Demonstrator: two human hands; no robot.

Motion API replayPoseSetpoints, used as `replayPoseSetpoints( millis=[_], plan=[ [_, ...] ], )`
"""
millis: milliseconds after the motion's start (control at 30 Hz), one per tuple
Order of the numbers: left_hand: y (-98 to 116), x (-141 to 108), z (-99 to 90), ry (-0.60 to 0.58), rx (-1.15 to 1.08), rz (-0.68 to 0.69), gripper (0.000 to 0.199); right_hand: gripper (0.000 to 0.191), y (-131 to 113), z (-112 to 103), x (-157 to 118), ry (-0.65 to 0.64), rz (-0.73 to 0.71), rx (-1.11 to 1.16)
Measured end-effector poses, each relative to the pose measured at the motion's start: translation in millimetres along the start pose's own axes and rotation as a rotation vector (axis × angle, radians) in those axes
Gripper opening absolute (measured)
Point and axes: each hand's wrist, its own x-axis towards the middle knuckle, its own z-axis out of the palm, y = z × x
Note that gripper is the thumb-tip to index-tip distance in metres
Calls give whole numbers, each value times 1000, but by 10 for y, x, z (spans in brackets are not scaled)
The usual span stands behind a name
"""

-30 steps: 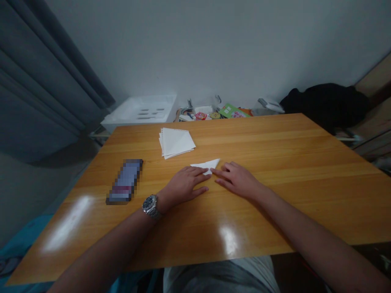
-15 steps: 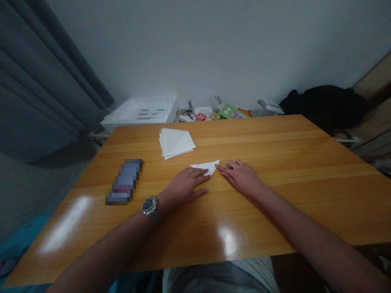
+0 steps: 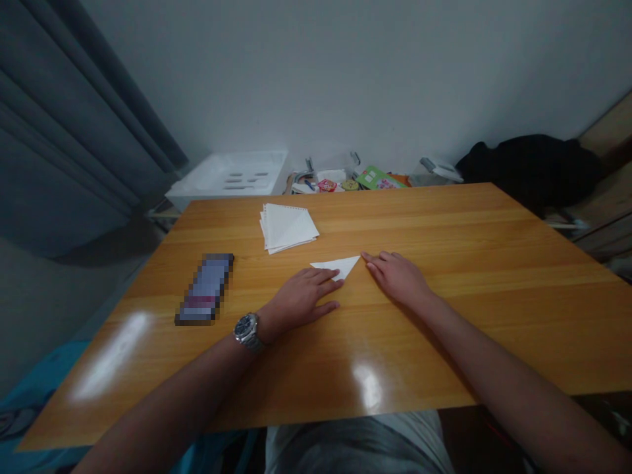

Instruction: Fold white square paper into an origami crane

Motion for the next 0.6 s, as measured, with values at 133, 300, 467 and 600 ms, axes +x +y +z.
replayPoseSetpoints(
  millis=[133, 300, 467, 600],
  plan=[
    [3, 1, -1, 4, 0, 5, 52, 50, 24, -6, -22, 62, -11, 81],
    [14, -3, -7, 6, 6, 5, 51, 50, -18, -52, -69, 158, -227, 183],
    [30, -1, -21, 12, -8, 5, 51, 54, -76, -38, -131, 24, -453, 158],
    [29, -4, -26, -3, -17, 0, 52, 52, -61, 2, -145, -15, -384, 145]
  ],
)
